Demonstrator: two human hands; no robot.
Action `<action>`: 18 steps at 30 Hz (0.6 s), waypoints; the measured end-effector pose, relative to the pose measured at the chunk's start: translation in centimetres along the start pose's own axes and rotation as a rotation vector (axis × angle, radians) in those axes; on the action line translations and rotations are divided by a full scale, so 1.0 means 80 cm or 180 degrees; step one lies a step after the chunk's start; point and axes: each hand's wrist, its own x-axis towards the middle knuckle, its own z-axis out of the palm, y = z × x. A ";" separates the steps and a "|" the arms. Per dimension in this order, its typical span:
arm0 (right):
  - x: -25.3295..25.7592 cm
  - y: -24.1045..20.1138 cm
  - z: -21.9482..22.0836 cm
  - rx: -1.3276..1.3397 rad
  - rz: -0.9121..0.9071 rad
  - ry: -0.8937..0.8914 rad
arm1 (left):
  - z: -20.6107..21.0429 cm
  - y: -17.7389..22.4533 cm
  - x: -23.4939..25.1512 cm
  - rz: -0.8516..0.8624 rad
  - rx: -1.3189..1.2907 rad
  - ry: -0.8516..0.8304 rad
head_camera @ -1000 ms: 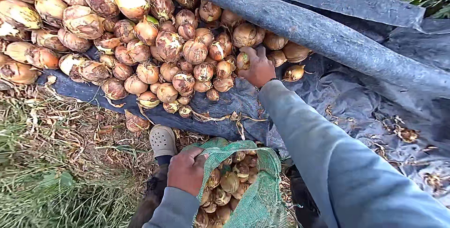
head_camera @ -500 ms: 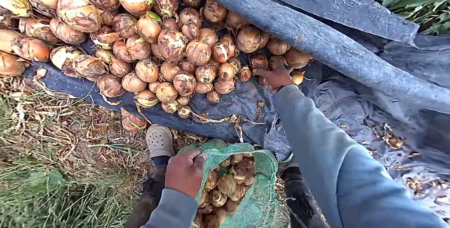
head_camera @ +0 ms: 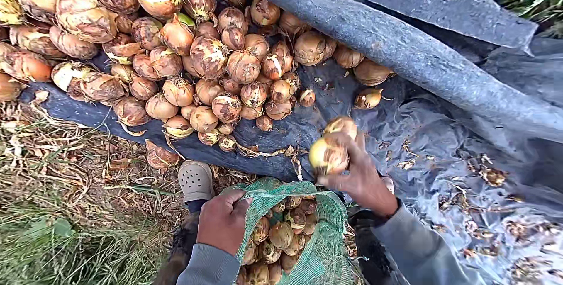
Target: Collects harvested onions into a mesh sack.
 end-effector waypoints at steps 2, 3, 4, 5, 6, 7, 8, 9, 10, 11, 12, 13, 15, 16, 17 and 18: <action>-0.044 -0.017 -0.014 0.0283 0.0276 -0.1959 | -0.003 0.005 0.002 -0.0032 0.0020 -0.0026; -0.032 -0.018 -0.028 0.0148 0.0530 -0.2452 | -0.003 0.005 0.002 -0.0016 0.0049 -0.0029; -0.003 -0.015 -0.051 -0.0258 0.0702 -0.2509 | -0.002 0.005 0.002 0.0022 0.0061 -0.0015; 0.035 -0.008 -0.080 -0.0836 0.0704 -0.2132 | 0.000 0.004 0.002 0.0056 0.0064 0.0009; 0.079 -0.001 -0.115 -0.1425 0.0601 -0.1532 | 0.002 0.003 0.001 0.0055 0.0053 0.0014; 0.126 -0.005 -0.153 -0.1840 0.0500 -0.0872 | 0.004 0.002 0.001 0.0047 0.0052 0.0009; 0.169 -0.022 -0.191 -0.1997 0.0399 -0.0178 | 0.006 0.001 0.002 0.0058 0.0064 0.0010; 0.206 -0.045 -0.226 -0.1832 0.0363 0.0461 | 0.007 0.001 0.005 0.0090 0.0060 0.0006; 0.239 -0.070 -0.255 -0.1560 0.0322 0.0986 | 0.007 0.001 0.006 0.0100 0.0047 -0.0005; 0.265 -0.089 -0.272 -0.1350 0.0285 0.1262 | 0.008 0.001 0.005 0.0094 0.0047 -0.0012; 0.281 -0.103 -0.276 -0.1288 0.0256 0.1292 | 0.008 0.000 0.004 0.0092 0.0049 -0.0006; 0.291 -0.106 -0.268 -0.1418 0.0245 0.1126 | 0.009 0.000 0.003 0.0092 0.0039 -0.0002; 0.300 -0.091 -0.231 -0.2129 0.0422 0.0483 | 0.009 0.000 0.003 0.0080 0.0018 -0.0005; 0.302 -0.074 -0.208 -0.2530 0.0629 0.0210 | 0.010 0.000 0.004 0.0067 0.0015 -0.0006; 0.301 -0.051 -0.187 -0.2829 0.0815 0.0108 | 0.010 0.001 0.004 0.0043 -0.0001 -0.0014; 0.298 -0.028 -0.171 -0.3053 0.0905 0.0184 | 0.009 0.002 0.005 0.0016 -0.0023 -0.0019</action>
